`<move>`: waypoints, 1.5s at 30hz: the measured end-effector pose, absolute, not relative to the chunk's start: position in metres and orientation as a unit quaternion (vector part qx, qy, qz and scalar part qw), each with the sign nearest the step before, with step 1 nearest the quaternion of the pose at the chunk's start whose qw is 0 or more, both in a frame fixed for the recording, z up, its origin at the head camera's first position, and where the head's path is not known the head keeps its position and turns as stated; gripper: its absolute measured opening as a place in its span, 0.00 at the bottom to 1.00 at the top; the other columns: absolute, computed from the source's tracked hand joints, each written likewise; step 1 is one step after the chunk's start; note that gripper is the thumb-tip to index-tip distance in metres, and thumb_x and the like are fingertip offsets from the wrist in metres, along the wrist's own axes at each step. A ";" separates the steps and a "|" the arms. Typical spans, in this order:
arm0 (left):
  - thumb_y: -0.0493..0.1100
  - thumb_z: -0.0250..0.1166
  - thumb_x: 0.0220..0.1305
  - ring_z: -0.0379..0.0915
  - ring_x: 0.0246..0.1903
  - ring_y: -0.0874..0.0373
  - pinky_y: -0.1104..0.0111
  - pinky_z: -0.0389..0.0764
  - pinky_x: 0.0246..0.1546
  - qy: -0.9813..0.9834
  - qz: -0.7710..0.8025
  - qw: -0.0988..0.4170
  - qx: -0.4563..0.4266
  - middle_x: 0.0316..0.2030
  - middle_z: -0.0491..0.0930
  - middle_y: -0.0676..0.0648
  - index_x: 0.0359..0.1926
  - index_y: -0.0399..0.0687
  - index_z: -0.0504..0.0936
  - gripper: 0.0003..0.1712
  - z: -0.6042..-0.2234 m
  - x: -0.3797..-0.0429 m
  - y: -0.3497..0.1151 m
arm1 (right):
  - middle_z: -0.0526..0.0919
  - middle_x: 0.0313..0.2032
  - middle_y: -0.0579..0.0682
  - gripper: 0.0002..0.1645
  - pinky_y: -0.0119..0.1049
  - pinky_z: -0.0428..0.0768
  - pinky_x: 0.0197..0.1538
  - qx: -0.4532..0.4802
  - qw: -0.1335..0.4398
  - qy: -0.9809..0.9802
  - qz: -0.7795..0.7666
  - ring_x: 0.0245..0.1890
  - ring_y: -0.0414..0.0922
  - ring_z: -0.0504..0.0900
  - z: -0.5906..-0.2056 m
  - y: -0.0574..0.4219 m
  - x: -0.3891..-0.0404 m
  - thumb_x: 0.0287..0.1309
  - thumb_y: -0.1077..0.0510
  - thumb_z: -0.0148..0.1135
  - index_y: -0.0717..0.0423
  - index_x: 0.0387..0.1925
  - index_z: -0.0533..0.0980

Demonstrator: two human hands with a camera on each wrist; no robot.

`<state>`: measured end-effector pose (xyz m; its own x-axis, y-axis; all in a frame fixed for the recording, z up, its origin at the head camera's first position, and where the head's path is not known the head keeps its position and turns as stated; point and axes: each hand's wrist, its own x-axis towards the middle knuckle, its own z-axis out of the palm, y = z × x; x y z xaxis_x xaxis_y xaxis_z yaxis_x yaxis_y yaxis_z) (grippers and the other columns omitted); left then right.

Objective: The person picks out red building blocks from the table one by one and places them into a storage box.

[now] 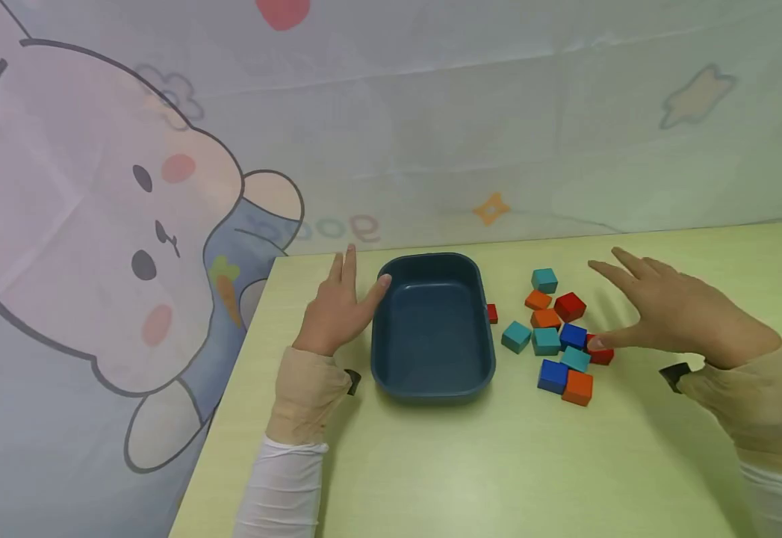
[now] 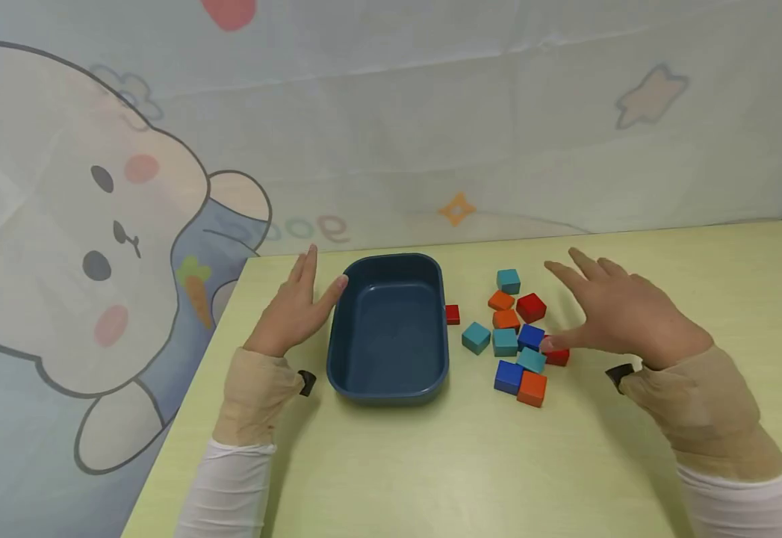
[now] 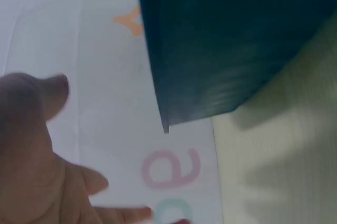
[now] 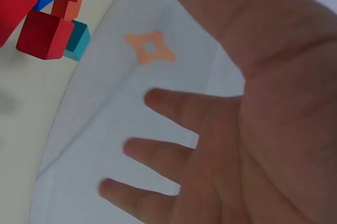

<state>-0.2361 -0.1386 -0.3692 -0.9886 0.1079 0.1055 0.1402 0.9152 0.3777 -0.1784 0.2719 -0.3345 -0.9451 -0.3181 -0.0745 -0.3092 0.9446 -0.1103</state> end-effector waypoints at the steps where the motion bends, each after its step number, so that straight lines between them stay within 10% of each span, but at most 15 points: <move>1: 0.77 0.33 0.49 0.65 0.51 0.40 0.47 0.66 0.43 -0.977 -0.205 0.033 -0.055 0.65 0.48 0.40 0.68 0.59 0.31 0.51 -0.370 -0.236 -0.137 | 0.46 0.65 0.62 0.68 0.65 0.62 0.43 -0.163 0.061 0.983 -0.050 0.57 0.67 0.54 -0.336 0.271 -0.179 0.25 0.19 0.54 0.49 0.66 0.48; 10: 0.65 0.45 0.58 0.77 0.26 0.47 0.60 0.73 0.34 -0.970 -0.230 -0.057 -0.043 0.42 0.74 0.36 0.67 0.46 0.28 0.50 -0.372 -0.237 -0.129 | 0.73 0.46 0.57 0.48 0.53 0.71 0.35 -0.182 0.151 0.967 -0.097 0.45 0.57 0.71 -0.348 0.268 -0.186 0.25 0.34 0.69 0.55 0.50 0.69; 17: 0.55 0.47 0.63 0.71 0.06 0.57 0.68 0.74 0.18 -0.953 -0.283 -0.102 -0.047 0.23 0.77 0.41 0.67 0.49 0.29 0.44 -0.380 -0.240 -0.123 | 0.76 0.33 0.46 0.29 0.42 0.74 0.33 -0.215 0.173 0.952 -0.132 0.35 0.46 0.74 -0.355 0.265 -0.191 0.30 0.45 0.72 0.53 0.36 0.73; 24: 0.46 0.49 0.63 0.69 0.03 0.58 0.70 0.71 0.09 -0.961 -0.258 -0.066 -0.079 0.35 0.77 0.32 0.68 0.41 0.40 0.39 -0.391 -0.243 -0.117 | 0.74 0.26 0.45 0.18 0.35 0.71 0.30 -0.223 0.181 0.949 -0.132 0.30 0.43 0.70 -0.363 0.261 -0.195 0.33 0.54 0.72 0.50 0.29 0.73; 34: 0.38 0.52 0.50 0.64 0.09 0.56 0.66 0.64 0.08 -0.982 -0.146 0.068 -0.095 0.11 0.69 0.45 0.64 0.33 0.53 0.38 -0.400 -0.243 -0.110 | 0.73 0.24 0.43 0.17 0.35 0.70 0.27 -0.233 0.168 0.952 -0.103 0.27 0.41 0.70 -0.354 0.262 -0.196 0.34 0.57 0.71 0.51 0.29 0.72; 45: 0.41 0.52 0.50 0.71 0.17 0.50 0.62 0.68 0.15 -0.985 -0.141 0.078 -0.063 0.22 0.76 0.39 0.64 0.40 0.57 0.37 -0.400 -0.242 -0.106 | 0.75 0.31 0.38 0.18 0.36 0.72 0.34 -0.288 -0.081 0.945 -0.130 0.31 0.35 0.73 -0.312 0.220 -0.188 0.41 0.53 0.66 0.50 0.38 0.75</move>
